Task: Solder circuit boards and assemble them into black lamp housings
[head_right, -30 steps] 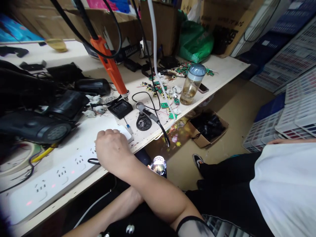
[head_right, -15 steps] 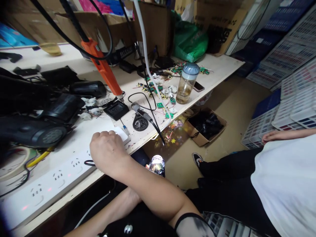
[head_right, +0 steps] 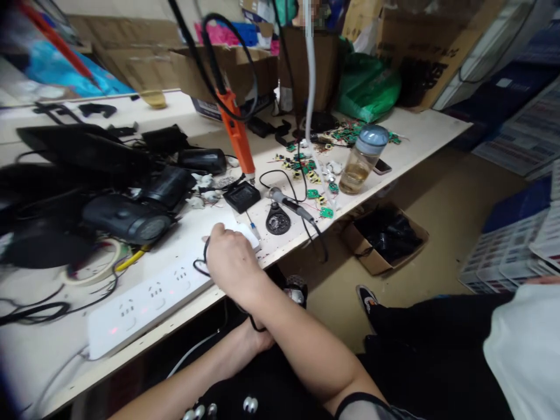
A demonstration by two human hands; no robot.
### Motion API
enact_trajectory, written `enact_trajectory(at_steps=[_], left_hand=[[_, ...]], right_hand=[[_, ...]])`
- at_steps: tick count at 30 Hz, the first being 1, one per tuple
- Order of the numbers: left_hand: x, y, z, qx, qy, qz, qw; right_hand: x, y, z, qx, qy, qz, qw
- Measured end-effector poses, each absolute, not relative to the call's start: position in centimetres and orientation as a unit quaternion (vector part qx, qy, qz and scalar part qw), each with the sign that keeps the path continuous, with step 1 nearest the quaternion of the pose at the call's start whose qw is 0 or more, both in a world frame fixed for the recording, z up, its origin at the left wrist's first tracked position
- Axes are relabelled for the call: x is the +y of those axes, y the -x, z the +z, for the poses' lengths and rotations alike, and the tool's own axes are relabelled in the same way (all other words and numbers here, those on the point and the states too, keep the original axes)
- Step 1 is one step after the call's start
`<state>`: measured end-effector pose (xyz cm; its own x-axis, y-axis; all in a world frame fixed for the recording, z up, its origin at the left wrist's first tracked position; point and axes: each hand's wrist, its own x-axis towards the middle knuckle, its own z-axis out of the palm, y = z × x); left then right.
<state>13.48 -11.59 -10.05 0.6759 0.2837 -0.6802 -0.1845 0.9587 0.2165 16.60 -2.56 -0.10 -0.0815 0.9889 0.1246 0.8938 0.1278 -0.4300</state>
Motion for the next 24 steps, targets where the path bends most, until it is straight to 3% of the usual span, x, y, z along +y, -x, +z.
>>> enact_trajectory(at_steps=[5, 10, 13, 20, 24], left_hand=[[-10.0, -11.5, -8.5, 0.403, -0.099, 0.09, 0.905], [-9.5, -7.0, -3.9, 0.384, -0.182, 0.101, 0.9], [-9.3, -3.7, -1.6, 0.386, -0.2, 0.148, 0.888], [-7.5, 2.3, 0.4, 0.427, -0.116, 0.407, 0.799], [-6.4, 5.2, 1.4, 0.419, -0.048, 0.488, 0.764]], right_hand=[[-3.7, -18.7, 1.3, -0.705, 0.654, 0.155, 0.228], [-8.9, -21.2, 4.7, -0.604, 0.615, 0.195, 0.469], [-11.4, -21.6, 6.2, -0.559, 0.628, 0.147, 0.521], [-10.3, -19.8, 3.9, -0.607, 0.638, 0.149, 0.45], [-7.3, -18.0, 2.3, -0.682, 0.616, 0.173, 0.354]])
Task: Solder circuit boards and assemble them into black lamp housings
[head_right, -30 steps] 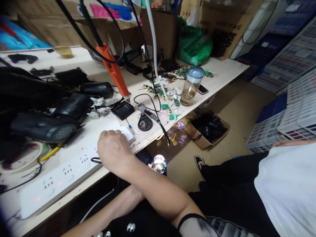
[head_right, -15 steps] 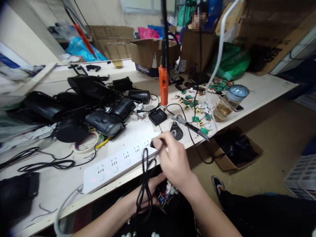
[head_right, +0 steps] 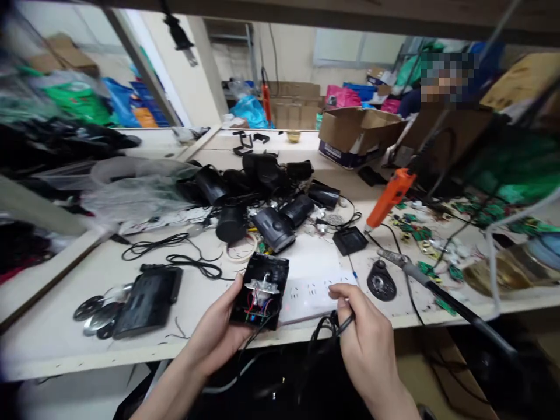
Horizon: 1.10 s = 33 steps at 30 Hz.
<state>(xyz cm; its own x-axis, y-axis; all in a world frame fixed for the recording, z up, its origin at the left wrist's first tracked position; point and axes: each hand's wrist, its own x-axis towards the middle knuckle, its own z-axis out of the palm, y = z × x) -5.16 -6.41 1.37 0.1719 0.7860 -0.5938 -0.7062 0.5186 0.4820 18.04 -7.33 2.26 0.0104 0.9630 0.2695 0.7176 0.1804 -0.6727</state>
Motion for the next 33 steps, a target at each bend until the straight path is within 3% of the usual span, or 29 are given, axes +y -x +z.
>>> enact_trajectory(at_steps=[4, 13, 19, 26, 33], left_hand=[[-5.7, 8.0, 2.0, 0.391, 0.018, 0.521, 0.759], [-5.8, 14.4, 3.5, 0.402, 0.062, 0.562, 0.72], [-6.8, 15.0, 3.6, 0.424, 0.082, 0.55, 0.715], [-7.0, 13.8, 2.0, 0.348, 0.07, 0.531, 0.77], [-7.0, 14.8, 3.5, 0.345, 0.083, 0.528, 0.772]], right_hand=[[-5.3, -16.0, 1.4, -0.741, 0.582, 0.205, 0.266], [-5.0, -10.1, 0.2, -0.764, 0.493, 0.363, 0.203], [-4.7, -6.5, -1.2, -0.736, 0.487, 0.403, 0.242], [-2.3, -4.9, 0.6, -0.722, 0.423, 0.49, 0.243], [-1.1, -4.1, 0.1, -0.68, 0.428, 0.529, 0.274]])
